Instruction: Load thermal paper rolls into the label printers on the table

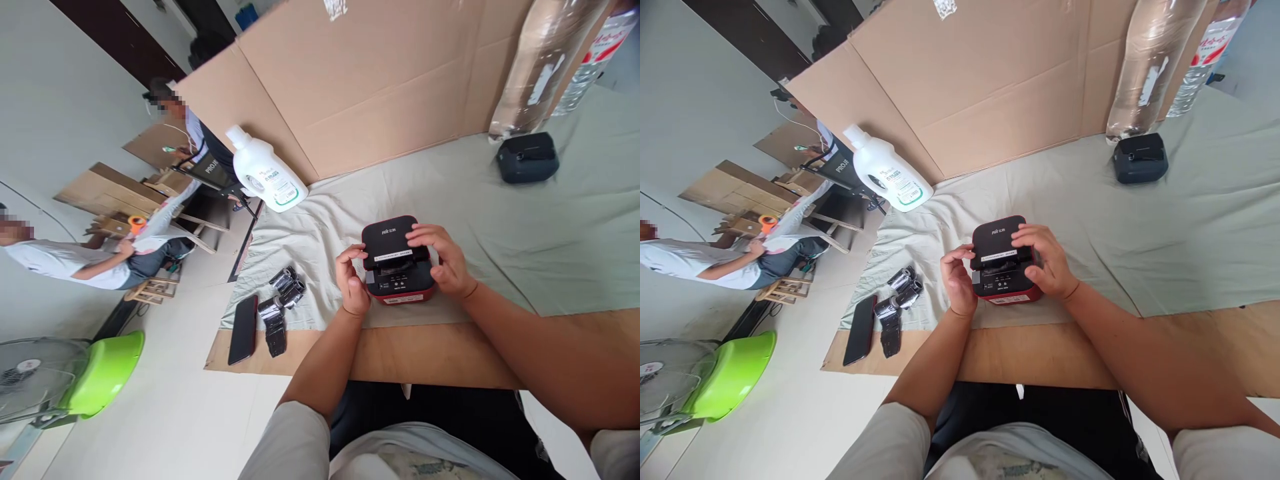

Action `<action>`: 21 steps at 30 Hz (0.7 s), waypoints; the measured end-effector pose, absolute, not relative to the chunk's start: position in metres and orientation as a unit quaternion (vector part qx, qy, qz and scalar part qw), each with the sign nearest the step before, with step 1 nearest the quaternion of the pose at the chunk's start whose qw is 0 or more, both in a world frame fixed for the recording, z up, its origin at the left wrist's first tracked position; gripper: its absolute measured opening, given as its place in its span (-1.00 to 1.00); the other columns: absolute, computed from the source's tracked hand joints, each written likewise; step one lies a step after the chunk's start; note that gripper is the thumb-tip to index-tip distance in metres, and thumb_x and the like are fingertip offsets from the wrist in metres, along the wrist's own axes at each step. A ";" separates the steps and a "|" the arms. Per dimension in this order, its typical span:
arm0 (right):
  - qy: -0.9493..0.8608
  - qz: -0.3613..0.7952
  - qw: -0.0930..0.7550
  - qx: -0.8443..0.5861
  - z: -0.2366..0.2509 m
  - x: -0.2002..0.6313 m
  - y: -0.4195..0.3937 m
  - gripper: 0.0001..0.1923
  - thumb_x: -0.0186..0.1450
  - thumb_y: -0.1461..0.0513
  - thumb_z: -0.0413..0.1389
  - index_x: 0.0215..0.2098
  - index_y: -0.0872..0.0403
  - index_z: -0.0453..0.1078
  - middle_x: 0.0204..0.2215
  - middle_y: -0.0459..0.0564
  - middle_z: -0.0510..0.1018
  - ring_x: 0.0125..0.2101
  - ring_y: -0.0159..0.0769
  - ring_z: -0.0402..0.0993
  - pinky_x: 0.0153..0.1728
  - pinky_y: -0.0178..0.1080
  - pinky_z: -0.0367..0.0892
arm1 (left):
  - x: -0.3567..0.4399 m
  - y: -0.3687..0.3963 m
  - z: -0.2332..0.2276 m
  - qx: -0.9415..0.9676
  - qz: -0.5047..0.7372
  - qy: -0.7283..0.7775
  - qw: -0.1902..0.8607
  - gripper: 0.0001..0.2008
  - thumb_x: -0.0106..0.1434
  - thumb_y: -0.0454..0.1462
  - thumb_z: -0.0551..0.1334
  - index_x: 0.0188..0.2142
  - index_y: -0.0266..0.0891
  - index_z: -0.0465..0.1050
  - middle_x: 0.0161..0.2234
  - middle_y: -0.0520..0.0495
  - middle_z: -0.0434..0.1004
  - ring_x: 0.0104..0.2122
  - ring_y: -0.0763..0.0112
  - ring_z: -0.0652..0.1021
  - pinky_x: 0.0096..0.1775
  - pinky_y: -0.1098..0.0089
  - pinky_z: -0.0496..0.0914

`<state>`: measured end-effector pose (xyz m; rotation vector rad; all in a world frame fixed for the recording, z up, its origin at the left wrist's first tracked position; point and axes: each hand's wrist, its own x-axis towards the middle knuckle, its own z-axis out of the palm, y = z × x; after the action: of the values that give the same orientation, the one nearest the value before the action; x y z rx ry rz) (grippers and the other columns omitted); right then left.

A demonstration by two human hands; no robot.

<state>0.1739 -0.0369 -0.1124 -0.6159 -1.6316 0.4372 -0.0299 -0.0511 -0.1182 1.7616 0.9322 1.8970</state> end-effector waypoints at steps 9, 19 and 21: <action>-0.709 0.176 0.577 -0.365 -0.106 0.168 -0.046 -0.42 0.39 -0.15 -0.22 -0.38 -0.06 0.50 -0.29 0.04 0.65 -0.11 -0.01 0.56 0.02 0.14 0.31 | -0.027 -0.054 -0.124 0.640 0.671 0.348 0.142 -0.61 0.42 0.02 -0.07 -0.12 -0.13 0.38 -0.23 -0.10 0.46 -0.05 0.17 0.52 0.08 0.04 0.34; -0.679 0.228 0.572 -0.400 -0.106 0.163 -0.050 -0.38 0.34 -0.22 -0.24 -0.43 -0.09 0.48 -0.34 0.07 0.62 -0.12 0.04 0.53 0.03 0.21 0.32 | -0.028 -0.057 -0.124 0.622 0.652 0.405 0.157 -0.65 0.37 0.05 0.00 -0.12 -0.12 0.32 -0.21 -0.12 0.42 -0.04 0.15 0.50 0.06 0.08 0.35; -0.668 0.219 0.587 -0.401 -0.111 0.162 -0.049 -0.40 0.37 -0.19 -0.25 -0.36 -0.08 0.48 -0.24 0.08 0.61 -0.04 0.04 0.50 0.08 0.19 0.31 | -0.028 -0.055 -0.127 0.588 0.647 0.445 0.195 -0.58 0.33 0.10 0.07 -0.04 -0.13 0.32 -0.08 -0.16 0.41 0.04 0.14 0.46 0.08 0.10 0.33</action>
<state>0.1620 -0.0487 -0.1111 -0.9355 -1.5562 0.5113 -0.0277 -0.0549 -0.1268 1.6471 1.2460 1.8144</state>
